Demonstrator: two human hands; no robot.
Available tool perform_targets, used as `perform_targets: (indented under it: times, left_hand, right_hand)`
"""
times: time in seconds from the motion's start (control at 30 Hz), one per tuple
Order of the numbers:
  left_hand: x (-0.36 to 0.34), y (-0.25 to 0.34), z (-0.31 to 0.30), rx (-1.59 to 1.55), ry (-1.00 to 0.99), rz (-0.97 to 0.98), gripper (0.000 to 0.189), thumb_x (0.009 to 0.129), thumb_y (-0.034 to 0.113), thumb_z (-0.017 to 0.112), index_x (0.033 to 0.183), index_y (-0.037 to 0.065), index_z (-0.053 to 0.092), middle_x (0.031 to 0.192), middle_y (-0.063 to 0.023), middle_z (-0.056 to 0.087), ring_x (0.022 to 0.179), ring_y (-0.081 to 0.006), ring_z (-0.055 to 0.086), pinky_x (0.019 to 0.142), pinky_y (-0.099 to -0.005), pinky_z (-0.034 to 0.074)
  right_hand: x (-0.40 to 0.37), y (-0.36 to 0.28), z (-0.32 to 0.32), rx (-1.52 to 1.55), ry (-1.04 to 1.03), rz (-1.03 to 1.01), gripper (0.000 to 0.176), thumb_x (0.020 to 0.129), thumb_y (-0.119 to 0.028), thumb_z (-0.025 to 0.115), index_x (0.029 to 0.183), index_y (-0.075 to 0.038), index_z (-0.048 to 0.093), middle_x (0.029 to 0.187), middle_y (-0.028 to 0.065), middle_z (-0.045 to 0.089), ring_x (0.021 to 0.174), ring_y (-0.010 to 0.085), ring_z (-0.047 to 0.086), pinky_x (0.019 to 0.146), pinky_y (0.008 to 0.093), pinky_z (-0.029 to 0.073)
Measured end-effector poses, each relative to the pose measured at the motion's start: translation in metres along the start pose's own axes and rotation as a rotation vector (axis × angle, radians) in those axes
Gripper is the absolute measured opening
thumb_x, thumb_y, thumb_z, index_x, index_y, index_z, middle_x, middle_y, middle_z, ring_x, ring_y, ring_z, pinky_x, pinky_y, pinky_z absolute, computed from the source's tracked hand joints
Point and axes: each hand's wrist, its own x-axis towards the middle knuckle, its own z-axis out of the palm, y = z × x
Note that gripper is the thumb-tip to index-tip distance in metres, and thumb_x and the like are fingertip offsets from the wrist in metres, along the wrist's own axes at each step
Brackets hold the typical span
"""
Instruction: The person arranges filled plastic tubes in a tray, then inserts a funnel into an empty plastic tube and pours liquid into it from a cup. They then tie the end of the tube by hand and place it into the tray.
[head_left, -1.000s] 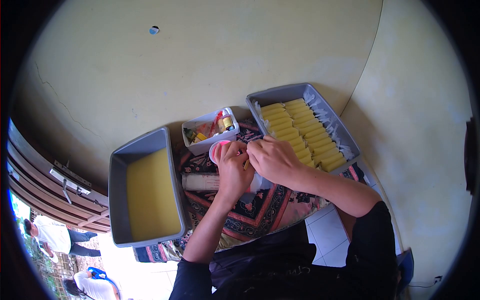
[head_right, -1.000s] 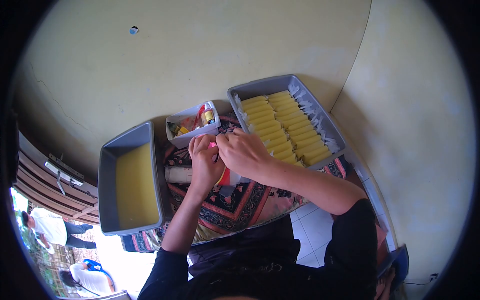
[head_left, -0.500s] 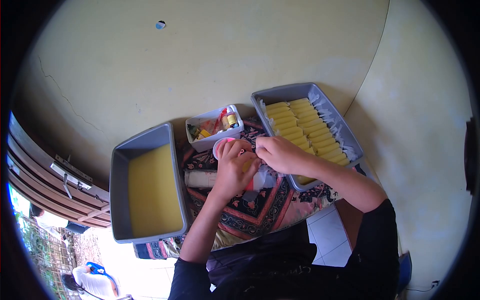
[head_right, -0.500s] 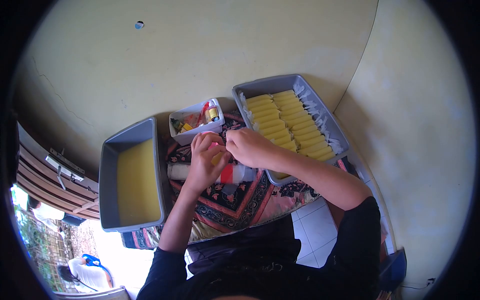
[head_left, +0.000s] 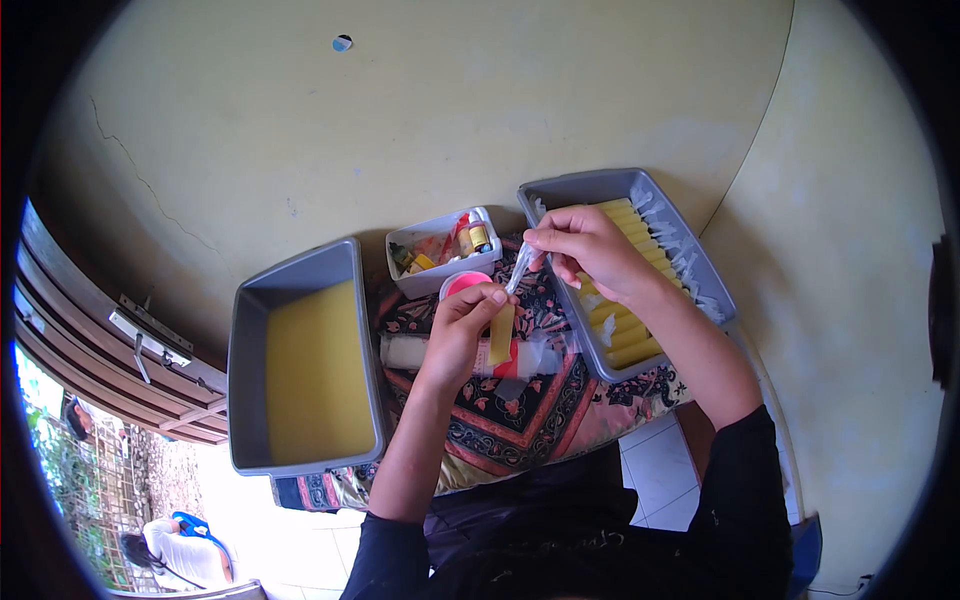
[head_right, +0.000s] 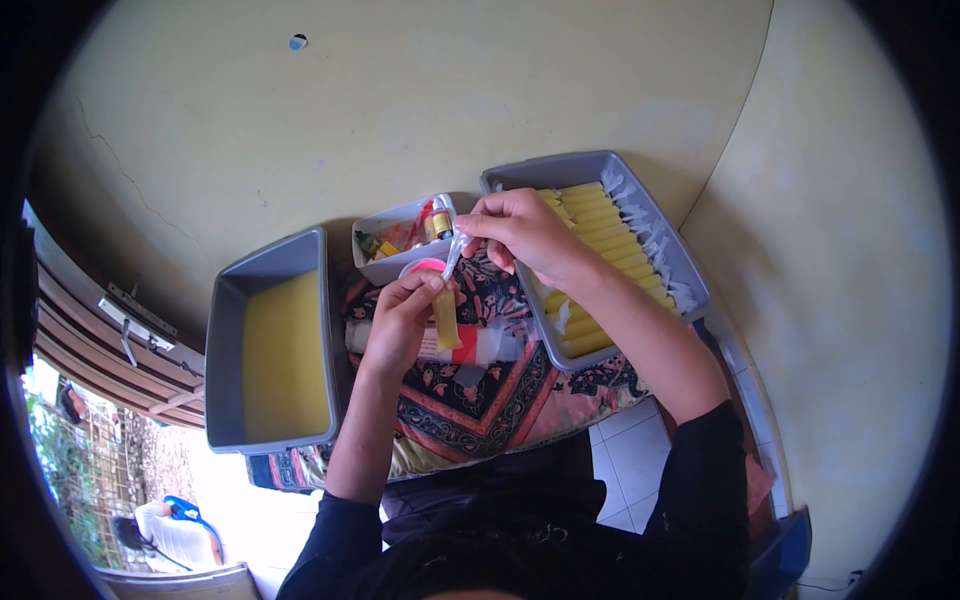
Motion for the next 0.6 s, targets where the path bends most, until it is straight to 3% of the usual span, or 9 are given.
perform_targets:
  times: [0.23, 0.3, 0.4, 0.47, 0.6]
  left_hand:
    - [-0.004, -0.004, 0.010, 0.020, -0.046, 0.060, 0.019, 0.094, 0.018, 0.058, 0.094, 0.000, 0.065, 0.088, -0.0032, 0.065, 0.080, -0.0099, 0.059, 0.075, -0.0257, 0.047]
    - [-0.005, -0.008, 0.009, 0.186, 0.013, 0.098, 0.017, 0.094, 0.013, 0.056, 0.092, -0.001, 0.066, 0.086, -0.0068, 0.067, 0.079, -0.0117, 0.060, 0.075, -0.0277, 0.048]
    - [-0.004, -0.004, 0.008, 0.174, 0.074, 0.092, 0.017, 0.092, 0.012, 0.058, 0.090, -0.002, 0.068, 0.082, -0.0062, 0.067, 0.074, -0.0105, 0.059, 0.071, -0.0261, 0.047]
    - [-0.006, -0.001, 0.008, 0.147, 0.082, 0.076, 0.017, 0.092, 0.012, 0.058, 0.089, -0.002, 0.068, 0.081, -0.0057, 0.067, 0.073, -0.0103, 0.058, 0.070, -0.0255, 0.047]
    - [-0.007, 0.000, 0.008, 0.134, 0.086, 0.075, 0.020, 0.091, 0.016, 0.062, 0.087, -0.002, 0.071, 0.075, -0.0033, 0.065, 0.070, -0.0078, 0.057, 0.065, -0.0233, 0.045]
  right_hand:
    - [0.000, 0.009, 0.006, 0.001, 0.000, -0.103, 0.015, 0.089, -0.014, 0.065, 0.083, -0.001, 0.061, 0.073, 0.0058, 0.062, 0.050, 0.0042, 0.049, 0.042, 0.0186, 0.036]
    - [-0.001, 0.012, 0.008, 0.005, -0.013, -0.126, 0.012, 0.089, -0.011, 0.065, 0.086, 0.000, 0.061, 0.075, 0.0056, 0.062, 0.053, 0.0043, 0.050, 0.043, 0.0187, 0.037]
    - [-0.005, 0.013, 0.014, 0.057, 0.021, -0.189, 0.020, 0.086, -0.008, 0.068, 0.099, 0.003, 0.059, 0.075, 0.0053, 0.063, 0.057, 0.0049, 0.053, 0.048, 0.0184, 0.041]
    - [-0.010, 0.013, 0.014, 0.004, 0.089, -0.313, 0.035, 0.085, -0.007, 0.069, 0.114, 0.002, 0.052, 0.082, 0.0062, 0.064, 0.063, 0.0060, 0.055, 0.056, 0.0196, 0.045]
    - [-0.017, 0.018, 0.017, -0.110, 0.165, -0.439, 0.044, 0.085, -0.008, 0.069, 0.122, 0.001, 0.047, 0.089, 0.0080, 0.065, 0.070, 0.0079, 0.058, 0.063, 0.0219, 0.049]
